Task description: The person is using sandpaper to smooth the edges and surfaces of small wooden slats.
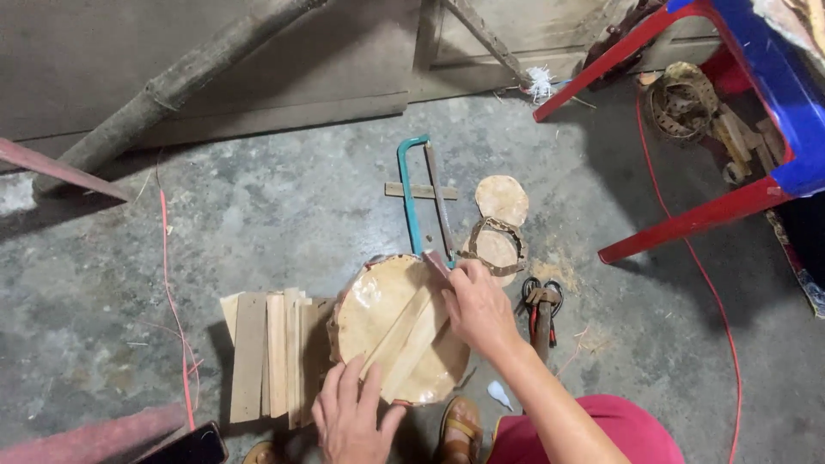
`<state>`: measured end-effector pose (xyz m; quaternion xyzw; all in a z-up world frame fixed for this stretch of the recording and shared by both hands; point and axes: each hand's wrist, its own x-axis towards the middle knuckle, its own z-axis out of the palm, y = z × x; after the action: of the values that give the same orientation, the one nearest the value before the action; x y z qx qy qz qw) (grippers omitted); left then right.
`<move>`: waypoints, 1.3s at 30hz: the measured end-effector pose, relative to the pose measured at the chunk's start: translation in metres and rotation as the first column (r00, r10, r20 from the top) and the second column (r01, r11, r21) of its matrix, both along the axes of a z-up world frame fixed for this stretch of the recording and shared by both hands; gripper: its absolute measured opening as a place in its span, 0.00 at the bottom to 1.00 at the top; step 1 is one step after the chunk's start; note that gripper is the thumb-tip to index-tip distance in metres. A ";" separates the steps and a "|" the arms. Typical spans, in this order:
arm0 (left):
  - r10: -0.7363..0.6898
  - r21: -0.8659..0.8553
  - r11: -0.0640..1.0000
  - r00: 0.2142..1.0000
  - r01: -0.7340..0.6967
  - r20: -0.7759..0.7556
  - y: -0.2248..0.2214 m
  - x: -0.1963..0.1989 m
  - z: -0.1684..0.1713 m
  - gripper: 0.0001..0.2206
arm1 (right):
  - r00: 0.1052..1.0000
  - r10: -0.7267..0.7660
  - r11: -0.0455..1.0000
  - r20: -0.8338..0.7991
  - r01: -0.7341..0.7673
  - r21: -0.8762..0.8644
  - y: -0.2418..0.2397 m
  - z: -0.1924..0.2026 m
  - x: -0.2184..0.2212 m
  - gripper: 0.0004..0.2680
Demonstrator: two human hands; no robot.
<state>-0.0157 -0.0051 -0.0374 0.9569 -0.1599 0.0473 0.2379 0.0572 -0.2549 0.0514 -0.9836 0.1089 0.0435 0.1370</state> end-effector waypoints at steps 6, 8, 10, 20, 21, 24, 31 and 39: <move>0.047 -0.221 0.975 0.985 -0.009 0.165 -0.003 0.004 0.014 0.19 | 0.992 -0.125 0.974 -0.004 0.124 0.192 0.002 0.016 -0.009 0.02; 0.082 -0.366 0.930 0.990 -0.035 0.113 -0.002 0.005 0.022 0.16 | 0.985 -0.113 0.967 0.132 0.079 0.241 0.005 0.017 -0.016 0.03; 0.053 -0.622 0.768 0.983 -0.154 -0.178 0.002 0.007 0.037 0.14 | 0.851 0.186 0.937 0.491 -0.304 0.173 0.020 0.018 -0.023 0.10; 0.160 -0.583 0.792 0.983 -0.181 -0.088 -0.011 -0.002 0.025 0.10 | 0.817 0.389 0.903 0.426 -0.429 -0.002 0.076 0.018 -0.039 0.03; 0.139 -0.566 0.801 0.980 -0.196 -0.143 -0.011 -0.001 0.030 0.10 | 0.788 0.403 0.902 0.465 -0.428 -0.057 0.078 0.018 -0.038 0.05; 0.123 -0.459 0.826 0.898 -0.328 -0.422 -0.012 0.002 0.055 0.13 | 0.989 0.106 0.955 0.108 -0.131 0.265 0.103 0.045 -0.038 0.13; 0.076 -0.540 0.837 0.996 -0.089 -0.046 -0.016 -0.001 0.030 0.08 | 0.944 0.285 0.956 0.167 -0.293 0.025 0.080 0.022 -0.043 0.06; 0.117 -0.566 0.806 0.984 -0.172 -0.132 -0.022 0.002 0.035 0.08 | 0.964 0.056 0.997 0.260 -0.039 -0.067 0.031 0.012 -0.042 0.14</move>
<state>-0.0140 -0.0266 -0.0026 0.8509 -0.0539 0.0680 0.5181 0.0149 -0.2237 0.0632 -0.9868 0.0676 -0.0866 0.1190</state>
